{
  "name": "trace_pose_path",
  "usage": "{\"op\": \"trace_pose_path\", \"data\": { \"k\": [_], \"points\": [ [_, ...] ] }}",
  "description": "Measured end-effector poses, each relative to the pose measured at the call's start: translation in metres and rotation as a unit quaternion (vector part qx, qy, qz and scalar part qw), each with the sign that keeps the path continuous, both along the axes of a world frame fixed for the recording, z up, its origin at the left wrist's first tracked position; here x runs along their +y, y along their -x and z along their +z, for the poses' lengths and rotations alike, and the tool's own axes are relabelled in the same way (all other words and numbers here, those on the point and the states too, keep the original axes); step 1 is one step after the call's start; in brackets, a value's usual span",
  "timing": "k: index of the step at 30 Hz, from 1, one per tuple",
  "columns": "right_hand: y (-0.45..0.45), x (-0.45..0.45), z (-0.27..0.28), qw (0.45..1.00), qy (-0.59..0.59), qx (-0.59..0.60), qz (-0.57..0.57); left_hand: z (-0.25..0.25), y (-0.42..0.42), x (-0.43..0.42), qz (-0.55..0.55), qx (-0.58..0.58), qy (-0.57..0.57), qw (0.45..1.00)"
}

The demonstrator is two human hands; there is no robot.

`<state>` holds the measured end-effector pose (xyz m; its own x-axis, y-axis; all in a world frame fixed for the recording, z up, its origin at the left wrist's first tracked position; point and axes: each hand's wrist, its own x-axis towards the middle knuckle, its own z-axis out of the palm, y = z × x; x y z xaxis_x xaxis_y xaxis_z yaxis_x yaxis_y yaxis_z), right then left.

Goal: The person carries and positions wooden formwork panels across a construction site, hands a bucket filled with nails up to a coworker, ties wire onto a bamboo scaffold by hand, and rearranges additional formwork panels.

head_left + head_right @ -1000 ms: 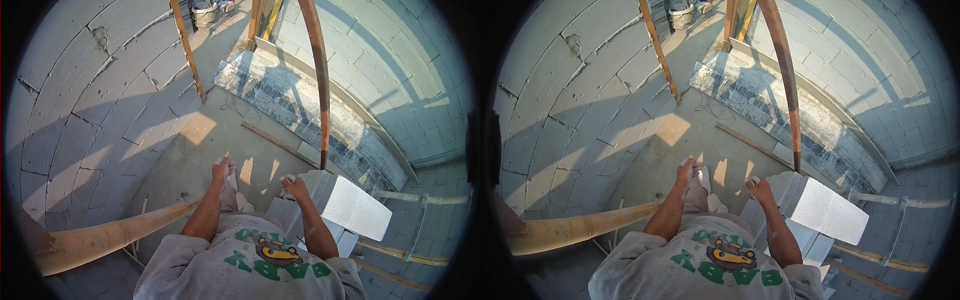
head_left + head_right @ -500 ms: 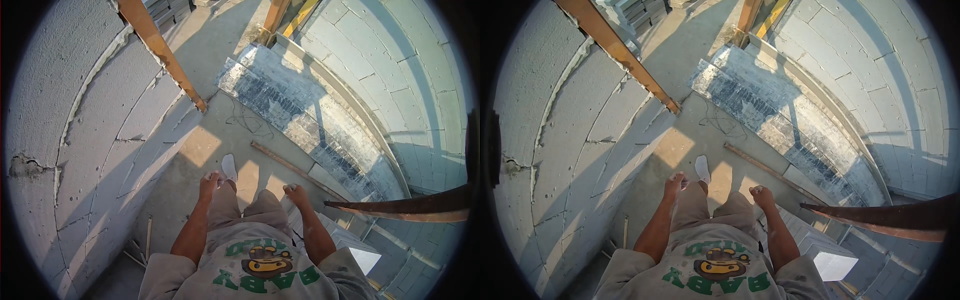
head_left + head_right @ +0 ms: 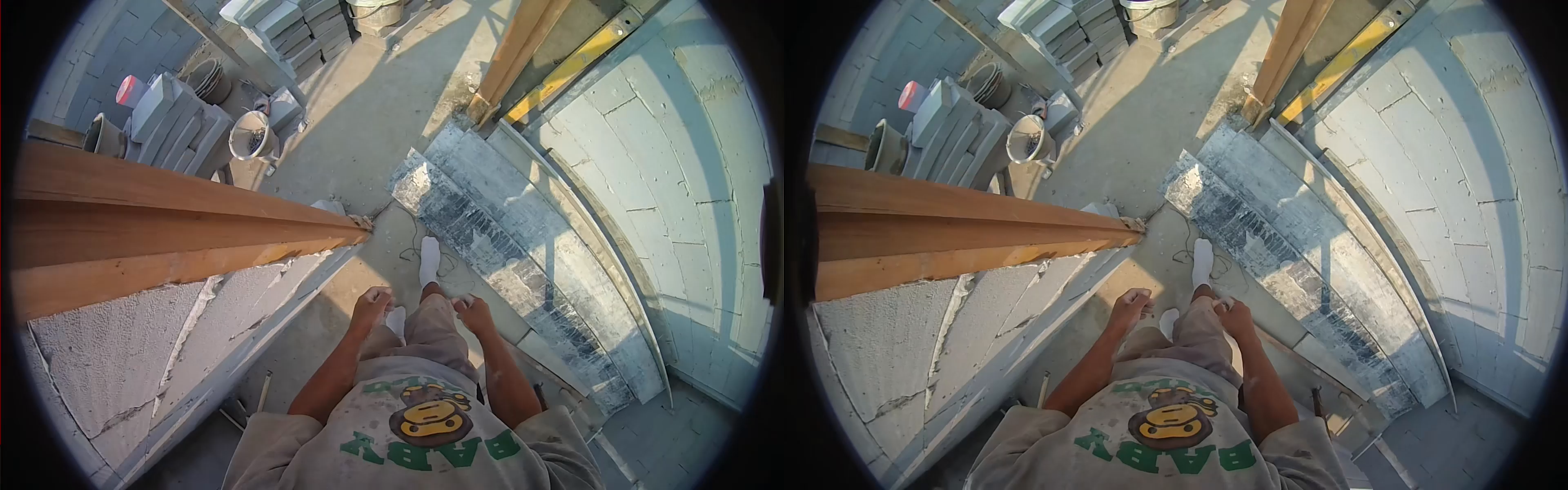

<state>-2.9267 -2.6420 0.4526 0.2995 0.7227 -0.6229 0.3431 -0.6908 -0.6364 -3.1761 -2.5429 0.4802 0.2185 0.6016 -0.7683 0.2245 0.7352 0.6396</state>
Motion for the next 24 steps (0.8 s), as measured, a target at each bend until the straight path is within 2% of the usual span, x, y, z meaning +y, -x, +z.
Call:
{"op": "trace_pose_path", "data": {
  "k": [2,4,7,8,9,11,13,15,18,21,24],
  "points": [
    [-0.028,0.017,-0.009,0.999,0.001,-0.017,0.039,-0.013,-0.025,0.038,-0.017,0.005,-0.023,1.000],
    [-0.057,0.027,-0.004,1.000,0.018,0.001,0.015,-0.023,-0.049,0.078,-0.028,0.049,-0.041,0.998],
    [-0.114,0.093,0.018,0.998,0.050,0.037,-0.016,-0.018,-0.097,0.157,0.145,-0.072,-0.104,0.981],
    [-0.130,0.114,0.029,0.996,0.069,0.053,-0.025,-0.012,-0.111,0.183,0.165,-0.082,-0.117,0.976],
    [-0.146,0.141,0.035,0.997,0.074,0.001,0.009,0.003,-0.124,0.209,0.187,-0.092,-0.132,0.969],
    [-0.162,0.208,0.056,0.997,0.003,-0.052,0.055,0.023,-0.140,0.254,0.220,-0.084,-0.131,0.963],
    [-0.154,0.283,0.090,0.999,-0.051,-0.006,-0.003,0.019,-0.141,0.283,0.243,-0.080,-0.133,0.958],
    [-0.141,0.344,0.106,0.992,-0.125,0.009,0.024,-0.016,-0.130,0.307,0.255,-0.075,-0.133,0.955],
    [-0.098,0.409,0.146,0.970,-0.210,0.123,0.028,-0.026,-0.096,0.329,0.332,-0.074,-0.060,0.938],
    [-0.075,0.457,0.155,0.968,-0.156,0.136,0.138,-0.034,-0.068,0.350,0.371,-0.016,-0.044,0.928],
    [-0.059,0.522,0.149,0.962,-0.144,0.124,0.197,-0.086,-0.042,0.391,0.460,0.008,-0.039,0.887]
  ]
}}
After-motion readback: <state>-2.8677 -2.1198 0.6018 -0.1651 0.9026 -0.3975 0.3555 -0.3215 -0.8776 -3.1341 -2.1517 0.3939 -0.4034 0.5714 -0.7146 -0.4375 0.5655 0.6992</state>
